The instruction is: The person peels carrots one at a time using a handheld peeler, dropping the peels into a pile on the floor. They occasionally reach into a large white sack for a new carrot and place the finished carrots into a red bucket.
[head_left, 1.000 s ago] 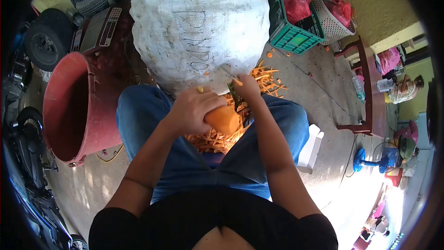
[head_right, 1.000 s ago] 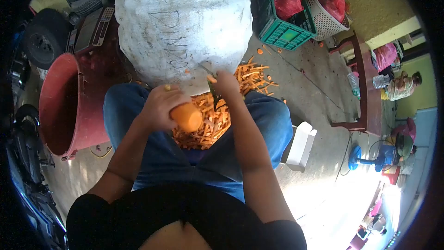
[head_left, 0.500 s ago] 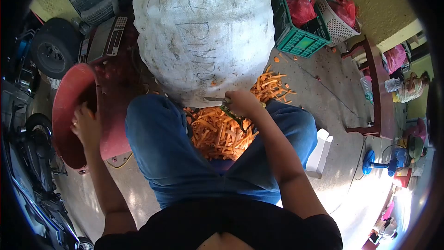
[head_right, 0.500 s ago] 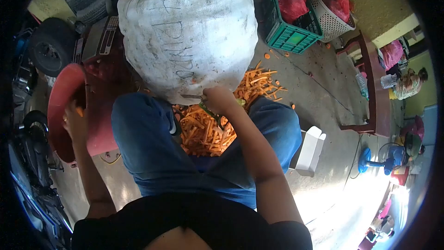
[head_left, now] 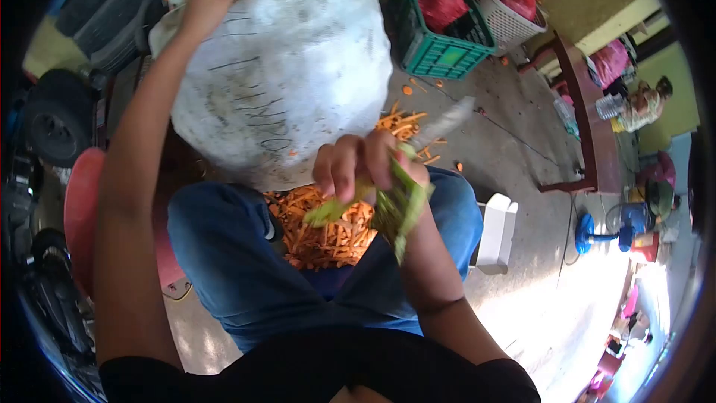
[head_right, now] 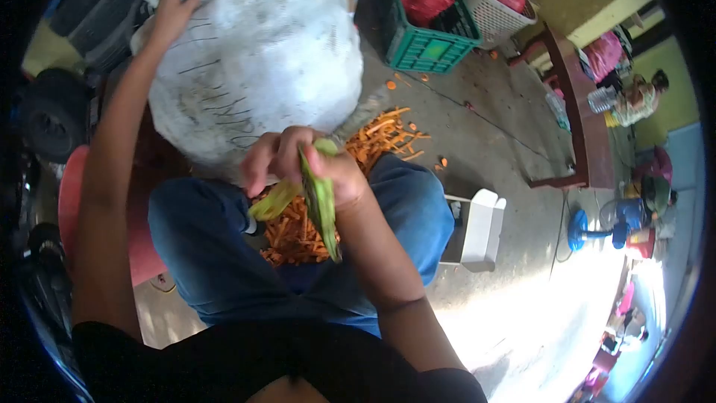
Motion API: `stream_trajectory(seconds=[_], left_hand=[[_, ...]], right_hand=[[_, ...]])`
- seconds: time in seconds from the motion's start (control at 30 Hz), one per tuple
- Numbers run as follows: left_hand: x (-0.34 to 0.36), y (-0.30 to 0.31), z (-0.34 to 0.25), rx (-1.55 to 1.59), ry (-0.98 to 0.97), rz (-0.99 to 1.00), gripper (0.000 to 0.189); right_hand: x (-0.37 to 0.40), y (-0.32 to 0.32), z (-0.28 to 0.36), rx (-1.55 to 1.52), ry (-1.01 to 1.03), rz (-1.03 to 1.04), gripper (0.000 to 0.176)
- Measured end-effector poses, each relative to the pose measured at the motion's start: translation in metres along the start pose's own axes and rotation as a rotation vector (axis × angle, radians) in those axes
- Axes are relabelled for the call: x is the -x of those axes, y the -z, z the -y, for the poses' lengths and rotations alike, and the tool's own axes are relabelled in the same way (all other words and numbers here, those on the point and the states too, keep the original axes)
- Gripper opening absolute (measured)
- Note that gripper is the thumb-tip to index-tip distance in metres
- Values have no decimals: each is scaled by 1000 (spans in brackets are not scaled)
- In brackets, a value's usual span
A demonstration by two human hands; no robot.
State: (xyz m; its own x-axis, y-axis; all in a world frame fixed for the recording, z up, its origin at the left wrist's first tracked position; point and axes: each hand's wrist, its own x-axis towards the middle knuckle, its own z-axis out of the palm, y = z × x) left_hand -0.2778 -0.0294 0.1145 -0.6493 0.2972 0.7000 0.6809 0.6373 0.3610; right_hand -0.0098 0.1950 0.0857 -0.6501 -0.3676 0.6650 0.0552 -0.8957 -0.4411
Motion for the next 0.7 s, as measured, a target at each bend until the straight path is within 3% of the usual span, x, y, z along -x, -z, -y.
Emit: stream_trajectory(seconds=[0.03,0.1,0.17,0.23,0.27,0.3,0.37,0.43,0.5,0.53,0.6,0.7], left_hand=[[-10,-11,14,15,45,28,20],[-26,-17,24,-207,332,210,23],[-48,-20,67,-199,531,568,25],[-43,-27,69,-229,255,569,25],[-42,-25,46,-246,370,564,26],[-46,-27,47,-240,369,568,26],[-48,-31,54,-483,135,500,32],[-47,-35,39,-518,171,548,31],[-40,-39,30,-865,-16,397,32],[-41,-40,26,-866,-15,398,32],[-43,-36,23,-507,179,528,33],[-42,-35,33,-403,118,490,33]], right_hand=[[-8,-19,5,11,114,73,31],[-26,-39,10,16,206,368,30],[-28,-55,22,-83,175,444,28],[-32,-60,31,-60,272,413,27],[-33,-61,34,-48,360,401,26],[-33,-63,35,-43,360,395,26],[-31,-67,35,-10,516,388,26],[-31,-65,37,19,521,406,24],[-34,-61,41,54,524,429,22],[-34,-59,41,73,521,439,22],[-35,-53,44,114,517,466,20],[-36,-49,46,182,526,513,19]])
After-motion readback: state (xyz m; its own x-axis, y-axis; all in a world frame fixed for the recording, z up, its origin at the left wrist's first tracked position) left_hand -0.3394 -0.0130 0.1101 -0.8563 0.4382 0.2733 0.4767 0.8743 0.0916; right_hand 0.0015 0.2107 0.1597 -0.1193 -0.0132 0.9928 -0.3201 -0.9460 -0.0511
